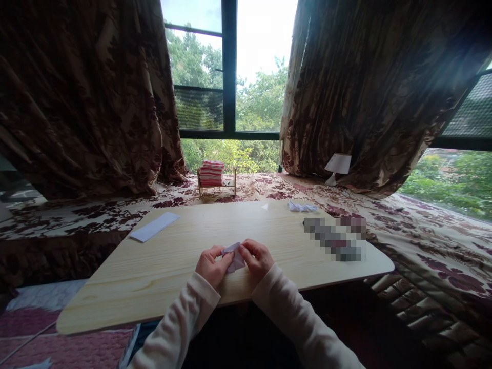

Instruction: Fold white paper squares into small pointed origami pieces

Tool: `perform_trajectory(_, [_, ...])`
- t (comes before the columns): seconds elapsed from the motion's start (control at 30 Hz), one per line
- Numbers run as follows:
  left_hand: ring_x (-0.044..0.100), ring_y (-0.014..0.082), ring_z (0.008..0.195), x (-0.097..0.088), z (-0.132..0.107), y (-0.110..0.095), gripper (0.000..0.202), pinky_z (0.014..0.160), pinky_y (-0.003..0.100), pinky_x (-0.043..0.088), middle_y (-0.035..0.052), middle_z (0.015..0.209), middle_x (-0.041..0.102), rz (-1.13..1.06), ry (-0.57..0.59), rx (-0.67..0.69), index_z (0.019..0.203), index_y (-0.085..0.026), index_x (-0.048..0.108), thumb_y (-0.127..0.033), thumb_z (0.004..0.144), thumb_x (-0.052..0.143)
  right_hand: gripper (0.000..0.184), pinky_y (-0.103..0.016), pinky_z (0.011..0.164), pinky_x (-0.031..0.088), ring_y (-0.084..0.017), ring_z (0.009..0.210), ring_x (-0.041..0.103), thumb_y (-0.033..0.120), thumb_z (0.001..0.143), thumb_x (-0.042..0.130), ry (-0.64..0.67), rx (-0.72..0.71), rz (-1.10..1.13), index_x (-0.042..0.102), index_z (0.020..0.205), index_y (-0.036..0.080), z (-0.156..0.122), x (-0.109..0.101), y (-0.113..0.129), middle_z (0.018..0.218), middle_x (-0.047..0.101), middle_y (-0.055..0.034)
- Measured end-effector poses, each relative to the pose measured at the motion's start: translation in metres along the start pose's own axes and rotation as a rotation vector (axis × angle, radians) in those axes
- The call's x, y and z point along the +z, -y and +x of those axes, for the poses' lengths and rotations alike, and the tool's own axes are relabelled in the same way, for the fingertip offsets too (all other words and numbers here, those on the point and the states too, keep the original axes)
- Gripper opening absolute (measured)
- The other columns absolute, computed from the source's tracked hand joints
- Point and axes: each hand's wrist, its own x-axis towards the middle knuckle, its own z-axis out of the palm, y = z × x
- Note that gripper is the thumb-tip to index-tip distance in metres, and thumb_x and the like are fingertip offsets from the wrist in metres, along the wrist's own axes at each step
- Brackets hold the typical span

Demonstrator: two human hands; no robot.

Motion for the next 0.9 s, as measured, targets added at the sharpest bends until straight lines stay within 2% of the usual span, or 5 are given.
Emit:
perform_trajectory(0.2, [0.058,0.0199,0.074,0.0,0.001,-0.003,0.024,0.068,0.027,0.043,0.0067,0.073,0.066,0.042,0.057,0.013,0.077,-0.011,0.07,-0.03,0.069,0.057,0.015,-0.021,0.048,0.039,-0.012,0.057,0.051,0.027,0.073,0.052,-0.028,0.106,0.131,0.061,0.074,0.014,0.001,0.002,-0.005,0.066,0.057,-0.002])
perform_trajectory(0.37, [0.058,0.0171,0.069,-0.004,0.001,-0.001,0.028,0.065,0.024,0.043,0.0038,0.07,0.067,-0.079,0.089,-0.038,0.085,-0.013,0.069,-0.034,0.072,0.057,0.017,-0.021,0.045,0.04,-0.01,0.049,0.049,0.032,0.071,0.057,-0.084,0.197,0.304,0.058,0.073,0.016,0.002,0.001,-0.013,0.057,0.055,0.0011])
perform_trajectory(0.6, [0.054,0.0113,0.053,-0.006,0.005,-0.001,0.027,0.053,0.02,0.041,0.0005,0.06,0.064,-0.379,-0.133,-0.166,0.07,-0.012,0.066,-0.038,0.06,0.069,0.021,-0.019,0.04,0.034,-0.008,0.045,0.043,0.035,0.067,0.062,-0.008,0.221,0.281,0.057,0.062,0.015,0.001,0.001,-0.012,0.05,0.052,0.0023])
perform_trajectory(0.67, [0.057,0.0128,0.058,-0.005,0.006,-0.002,0.029,0.058,0.021,0.043,0.0021,0.065,0.067,-0.426,-0.117,-0.169,0.073,-0.012,0.067,-0.037,0.059,0.069,0.022,-0.019,0.039,0.033,-0.008,0.044,0.043,0.036,0.067,0.061,0.001,0.242,0.308,0.056,0.062,0.015,0.0,0.002,-0.01,0.05,0.053,0.0017])
perform_trajectory(0.9, [0.061,0.0185,0.069,-0.002,0.005,0.002,0.027,0.067,0.026,0.046,0.0054,0.067,0.068,-0.238,-0.029,-0.088,0.077,-0.01,0.07,-0.034,0.067,0.063,0.018,-0.018,0.041,0.037,-0.01,0.053,0.051,0.031,0.067,0.061,-0.012,0.177,0.259,0.057,0.076,0.016,-0.002,0.003,-0.006,0.062,0.057,0.0])
